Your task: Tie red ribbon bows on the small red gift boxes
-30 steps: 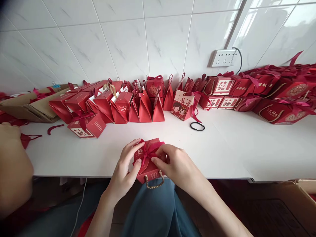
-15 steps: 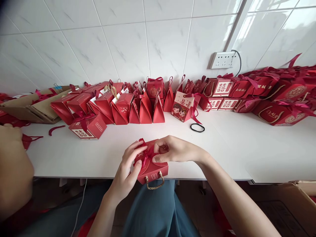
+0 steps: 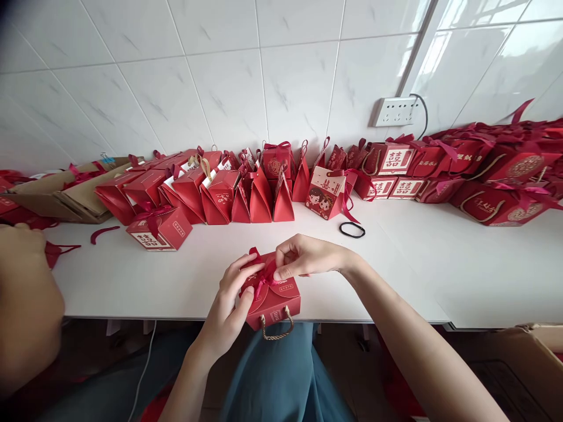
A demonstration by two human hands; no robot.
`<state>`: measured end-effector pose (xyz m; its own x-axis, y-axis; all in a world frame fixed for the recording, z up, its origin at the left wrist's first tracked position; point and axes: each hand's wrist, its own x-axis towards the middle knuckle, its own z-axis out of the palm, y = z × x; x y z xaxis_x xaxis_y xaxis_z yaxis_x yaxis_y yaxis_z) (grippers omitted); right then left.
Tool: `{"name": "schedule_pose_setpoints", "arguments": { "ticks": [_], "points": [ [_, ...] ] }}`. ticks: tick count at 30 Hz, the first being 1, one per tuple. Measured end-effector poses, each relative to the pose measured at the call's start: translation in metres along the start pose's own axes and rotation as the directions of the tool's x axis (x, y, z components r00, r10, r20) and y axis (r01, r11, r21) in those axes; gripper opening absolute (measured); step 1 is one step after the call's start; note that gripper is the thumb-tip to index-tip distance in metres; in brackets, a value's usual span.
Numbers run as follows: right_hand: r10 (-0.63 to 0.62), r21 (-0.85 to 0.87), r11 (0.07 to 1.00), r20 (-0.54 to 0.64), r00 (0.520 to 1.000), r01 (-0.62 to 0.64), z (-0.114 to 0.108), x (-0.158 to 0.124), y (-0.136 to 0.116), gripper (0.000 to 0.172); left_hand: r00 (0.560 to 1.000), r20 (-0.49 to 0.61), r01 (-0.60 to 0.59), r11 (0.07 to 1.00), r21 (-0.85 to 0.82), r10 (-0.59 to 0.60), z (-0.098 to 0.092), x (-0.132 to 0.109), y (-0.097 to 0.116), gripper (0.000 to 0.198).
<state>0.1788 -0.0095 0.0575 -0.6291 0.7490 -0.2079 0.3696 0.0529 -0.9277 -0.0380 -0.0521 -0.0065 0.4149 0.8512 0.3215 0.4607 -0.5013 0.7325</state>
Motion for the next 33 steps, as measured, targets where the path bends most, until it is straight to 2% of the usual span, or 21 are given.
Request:
{"name": "schedule_pose_setpoints", "arguments": {
  "ticks": [5,10,14,17,20,22,24,25,27,29,33],
  "points": [
    [0.024,-0.067,0.997,-0.077,0.997,-0.029,-0.003,-0.002,0.002,0.044,1.0,0.009,0.019,1.0,0.001,-0.019,0.0,0.001,0.0,0.035],
    [0.027,-0.136,0.989,-0.162,0.987,-0.049,-0.004,-0.012,-0.002,0.044,1.0,0.0,0.005,1.0,0.012,-0.005,0.0,0.001,0.001,0.036],
    [0.071,-0.306,0.94,-0.261,0.963,-0.152,0.007,-0.019,-0.004,0.054,1.0,-0.01,-0.005,1.0,0.003,0.005,0.0,0.001,0.001,0.035],
    [0.042,-0.32,0.939,-0.267,0.963,-0.129,0.018,-0.02,-0.002,0.048,1.0,-0.014,-0.016,0.999,-0.028,0.016,0.001,0.001,0.0,0.036],
    [0.004,-0.222,0.973,-0.288,0.958,-0.07,0.024,-0.02,0.001,0.042,0.99,-0.139,-0.015,1.0,-0.002,0.014,0.002,-0.001,0.001,0.04],
    [0.015,-0.122,0.991,-0.305,0.952,-0.055,0.027,-0.02,0.004,0.042,0.955,-0.293,0.068,0.997,0.041,-0.053,0.0,-0.004,0.004,0.032],
    [0.044,-0.031,0.998,-0.324,0.945,-0.057,0.028,-0.02,0.008,0.043,0.924,-0.336,0.2,0.98,0.02,-0.181,-0.002,-0.006,0.007,0.017],
    [0.056,0.008,0.998,-0.332,0.942,-0.057,0.029,-0.02,0.011,0.044,0.922,-0.292,0.259,0.966,-0.024,-0.255,-0.003,-0.008,0.009,0.02],
    [0.067,0.087,0.995,-0.348,0.935,-0.039,0.032,-0.02,0.017,0.046,0.924,-0.128,0.339,0.928,-0.154,-0.359,-0.004,-0.01,0.01,0.034],
    [0.065,0.177,0.984,-0.36,0.931,-0.001,0.035,-0.02,0.024,0.046,0.922,-0.01,0.367,0.882,-0.295,-0.387,-0.005,-0.01,0.009,0.039],
    [0.049,0.316,0.946,-0.364,0.93,0.074,0.038,-0.019,0.035,0.044,0.942,0.025,0.311,0.84,-0.444,-0.335,-0.003,-0.008,0.001,0.039]
  ]
}}
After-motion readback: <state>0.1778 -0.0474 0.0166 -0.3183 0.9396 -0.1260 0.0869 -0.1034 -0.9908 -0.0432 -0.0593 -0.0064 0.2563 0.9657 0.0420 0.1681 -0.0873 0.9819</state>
